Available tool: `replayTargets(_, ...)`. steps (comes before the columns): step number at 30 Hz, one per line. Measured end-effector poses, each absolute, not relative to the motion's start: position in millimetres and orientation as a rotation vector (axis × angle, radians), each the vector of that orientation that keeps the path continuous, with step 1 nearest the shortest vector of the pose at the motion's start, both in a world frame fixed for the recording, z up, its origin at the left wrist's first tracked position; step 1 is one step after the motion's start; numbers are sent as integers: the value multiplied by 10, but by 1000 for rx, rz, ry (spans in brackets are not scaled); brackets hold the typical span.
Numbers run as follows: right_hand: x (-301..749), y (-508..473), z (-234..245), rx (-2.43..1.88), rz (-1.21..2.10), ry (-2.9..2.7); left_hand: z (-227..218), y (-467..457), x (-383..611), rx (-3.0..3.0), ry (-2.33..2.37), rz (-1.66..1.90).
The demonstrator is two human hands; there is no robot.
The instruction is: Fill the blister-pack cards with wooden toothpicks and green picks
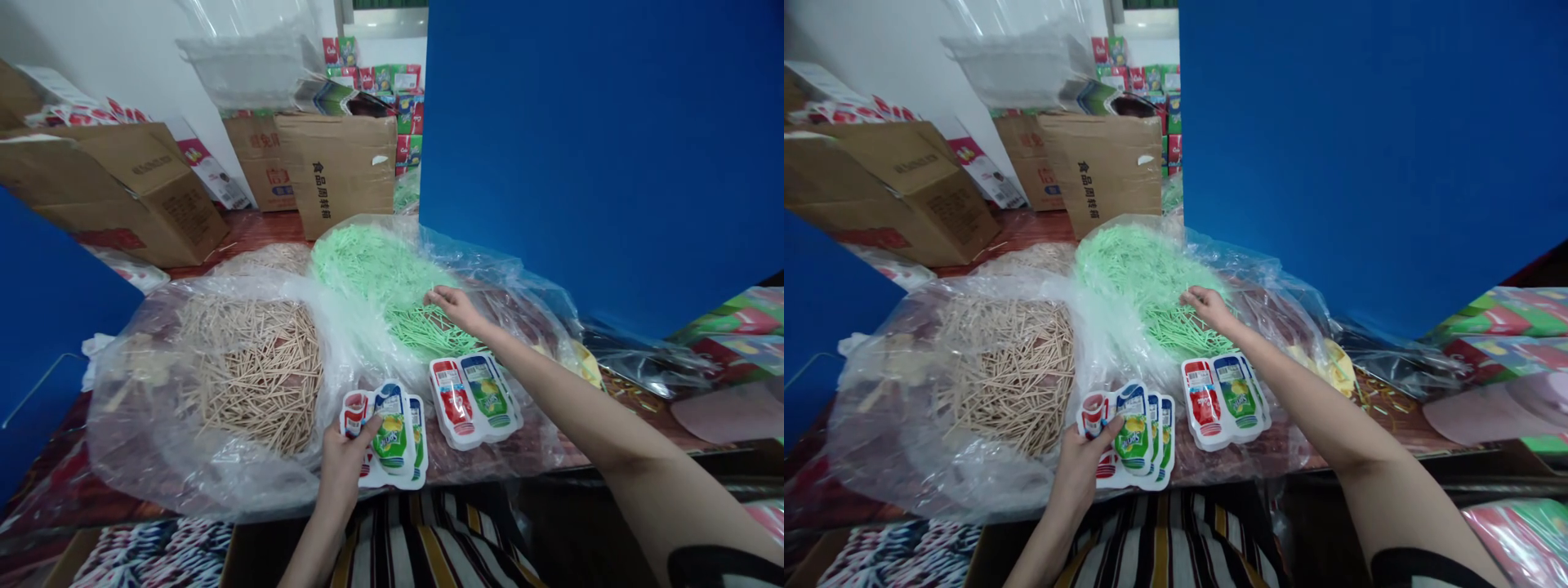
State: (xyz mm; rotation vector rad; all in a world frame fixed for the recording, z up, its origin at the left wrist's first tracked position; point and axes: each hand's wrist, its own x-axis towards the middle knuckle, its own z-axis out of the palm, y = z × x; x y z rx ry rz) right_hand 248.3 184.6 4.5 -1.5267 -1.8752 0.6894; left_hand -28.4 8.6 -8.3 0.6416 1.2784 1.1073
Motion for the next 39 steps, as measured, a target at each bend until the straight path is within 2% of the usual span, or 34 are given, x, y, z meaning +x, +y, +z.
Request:
replayTargets(8, 2624, 1773, -155, -1747, 571, -2079, -172, 92, -275, 663, 1260, 1086)
replayTargets(18, 2597, 2088, -272, -2081, 706, -2078, -209, 87, -304, 657, 1215, 1115)
replayTargets(23, 2516, 2239, -241, -2023, 825, -2103, -143, 70, -254, 646, 1192, 1130)
replayTargets(29, 2524, 1995, -104, -1938, 812, -2032, -96, 55, -205, 629, 1218, 1125)
replayTargets(39, 2571, 1635, -73, -1772, 452, -1909, -149, 56, -154, 678, 1211, 1091)
